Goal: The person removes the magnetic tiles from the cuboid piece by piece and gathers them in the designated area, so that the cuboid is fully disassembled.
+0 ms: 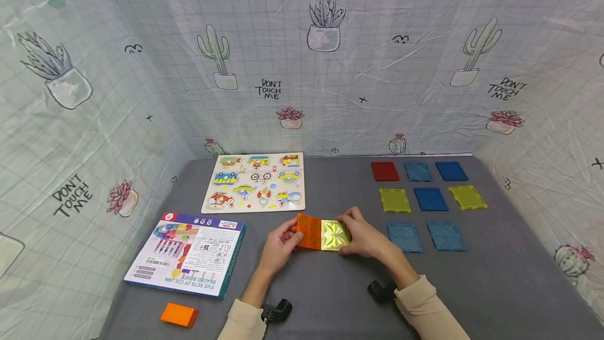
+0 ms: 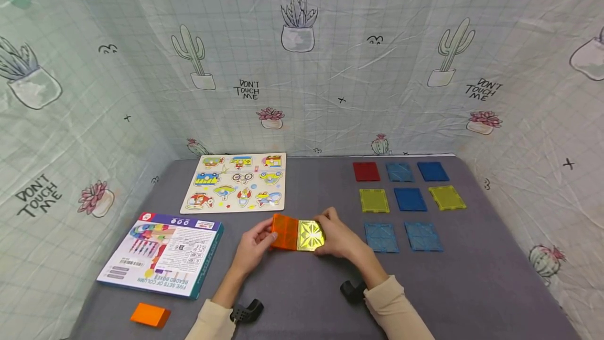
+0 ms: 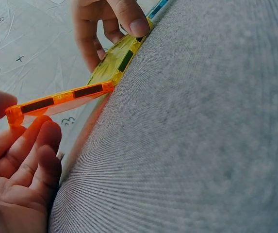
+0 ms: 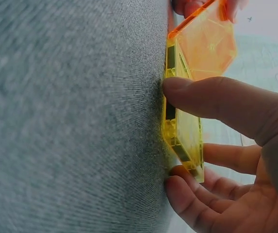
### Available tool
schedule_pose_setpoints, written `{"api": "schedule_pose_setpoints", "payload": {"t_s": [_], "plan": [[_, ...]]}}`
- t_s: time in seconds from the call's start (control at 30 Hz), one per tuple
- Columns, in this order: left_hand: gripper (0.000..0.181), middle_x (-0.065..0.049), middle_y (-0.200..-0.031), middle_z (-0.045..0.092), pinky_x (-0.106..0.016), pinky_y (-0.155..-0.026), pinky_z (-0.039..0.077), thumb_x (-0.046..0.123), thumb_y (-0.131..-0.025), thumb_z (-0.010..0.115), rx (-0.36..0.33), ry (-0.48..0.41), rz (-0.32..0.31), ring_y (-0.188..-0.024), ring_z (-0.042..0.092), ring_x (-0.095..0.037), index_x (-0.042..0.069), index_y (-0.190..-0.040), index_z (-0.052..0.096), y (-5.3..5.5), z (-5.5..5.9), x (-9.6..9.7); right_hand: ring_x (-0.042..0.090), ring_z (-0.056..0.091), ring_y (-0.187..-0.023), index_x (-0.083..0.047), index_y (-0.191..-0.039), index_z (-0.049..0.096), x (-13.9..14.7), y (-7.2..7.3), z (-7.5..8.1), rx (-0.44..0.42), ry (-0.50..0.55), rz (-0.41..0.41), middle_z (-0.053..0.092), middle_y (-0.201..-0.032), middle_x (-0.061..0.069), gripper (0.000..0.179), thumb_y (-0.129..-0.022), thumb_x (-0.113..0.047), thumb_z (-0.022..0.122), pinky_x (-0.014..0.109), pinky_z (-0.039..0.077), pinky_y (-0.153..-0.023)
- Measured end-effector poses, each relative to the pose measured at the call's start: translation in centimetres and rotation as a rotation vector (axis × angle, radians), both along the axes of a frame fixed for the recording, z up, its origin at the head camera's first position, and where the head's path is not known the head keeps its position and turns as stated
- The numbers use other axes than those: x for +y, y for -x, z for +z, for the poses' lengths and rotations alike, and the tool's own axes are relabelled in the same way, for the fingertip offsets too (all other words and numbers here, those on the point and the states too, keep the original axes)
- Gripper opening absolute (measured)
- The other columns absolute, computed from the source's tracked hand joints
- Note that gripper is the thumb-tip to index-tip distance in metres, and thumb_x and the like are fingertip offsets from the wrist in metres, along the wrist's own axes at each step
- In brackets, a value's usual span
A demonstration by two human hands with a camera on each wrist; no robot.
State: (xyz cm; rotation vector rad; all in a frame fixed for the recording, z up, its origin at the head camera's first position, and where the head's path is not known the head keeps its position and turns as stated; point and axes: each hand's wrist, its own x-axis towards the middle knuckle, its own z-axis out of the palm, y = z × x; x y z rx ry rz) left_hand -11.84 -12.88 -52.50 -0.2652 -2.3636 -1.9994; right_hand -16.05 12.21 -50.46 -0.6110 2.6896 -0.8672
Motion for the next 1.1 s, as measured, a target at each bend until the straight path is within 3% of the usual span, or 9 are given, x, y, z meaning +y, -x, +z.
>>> {"api": "schedule_pose_setpoints", "payload": {"t_s": [0.07, 0.27, 0.43, 0.67, 0.9, 1.1], "plan": [[0.037, -0.022, -0.095, 0.069, -0.020, -0.057, 0.054, 0.002, -0.093, 0.066, -0.010, -0.010, 0.039, -0.064, 0.060, -0.014, -0.007, -0.129, 0.063, 0.0, 0.1, 0.1, 0.026, 0.052, -0.113, -0.001, -0.138, 0.053, 0.0, 0.0, 0.0, -0.005, -0.001, 0.001, 0.042, -0.132, 0.016, 0.076, -0.074, -0.018, 0.090, 0.044, 0.051, -0.098], [0.030, -0.016, -0.078, 0.068, -0.021, -0.047, 0.051, 0.012, -0.092, 0.072, -0.007, -0.039, 0.106, -0.051, 0.059, -0.015, 0.003, -0.121, 0.070, 1.1, -3.0, -0.1, 0.025, 0.051, -0.115, 0.000, -0.141, 0.051, 0.2, 0.0, -0.2, -0.018, 0.002, 0.003, 0.044, -0.132, 0.014, 0.083, -0.072, -0.021, 0.091, 0.045, 0.050, -0.102], [0.026, -0.014, -0.065, 0.064, -0.020, -0.040, 0.045, 0.016, -0.092, 0.073, -0.009, -0.026, 0.116, -0.042, 0.054, -0.013, 0.006, -0.115, 0.073, 1.0, -2.9, -0.2, 0.024, 0.051, -0.115, 0.000, -0.142, 0.050, 0.3, -0.1, -0.1, -0.015, 0.005, -0.001, 0.044, -0.131, 0.014, 0.083, -0.073, -0.019, 0.091, 0.045, 0.050, -0.102], [0.024, -0.019, -0.064, 0.063, -0.017, -0.040, 0.042, 0.011, -0.092, 0.073, -0.051, 0.001, 0.145, -0.041, 0.051, -0.012, 0.005, -0.115, 0.073, 0.9, -2.7, 0.1, 0.025, 0.051, -0.116, 0.000, -0.143, 0.050, 0.5, -0.2, -0.1, -0.007, -0.004, 0.002, 0.044, -0.132, 0.014, 0.081, -0.075, -0.018, 0.089, 0.045, 0.050, -0.102], [0.020, -0.025, -0.070, 0.065, -0.021, -0.042, 0.050, 0.005, -0.092, 0.070, -0.097, 0.015, 0.140, -0.045, 0.058, -0.021, -0.003, -0.111, 0.071, 1.3, -2.6, 0.3, 0.025, 0.052, -0.112, -0.003, -0.142, 0.051, 1.0, -0.3, -0.1, 0.005, 0.016, -0.021, 0.044, -0.132, 0.014, 0.078, -0.075, -0.017, 0.089, 0.043, 0.052, -0.097], [0.018, -0.023, -0.079, 0.071, -0.023, -0.047, 0.055, 0.011, -0.091, 0.073, -0.099, -0.042, 0.108, -0.048, 0.061, -0.013, 0.000, -0.105, 0.071, 1.2, -2.8, 0.1, 0.023, 0.053, -0.101, -0.009, -0.141, 0.051, 1.5, -0.2, 0.0, 0.009, 0.042, -0.056, 0.053, -0.128, 0.016, 0.078, -0.074, -0.015, 0.090, 0.040, 0.053, -0.088]]}}
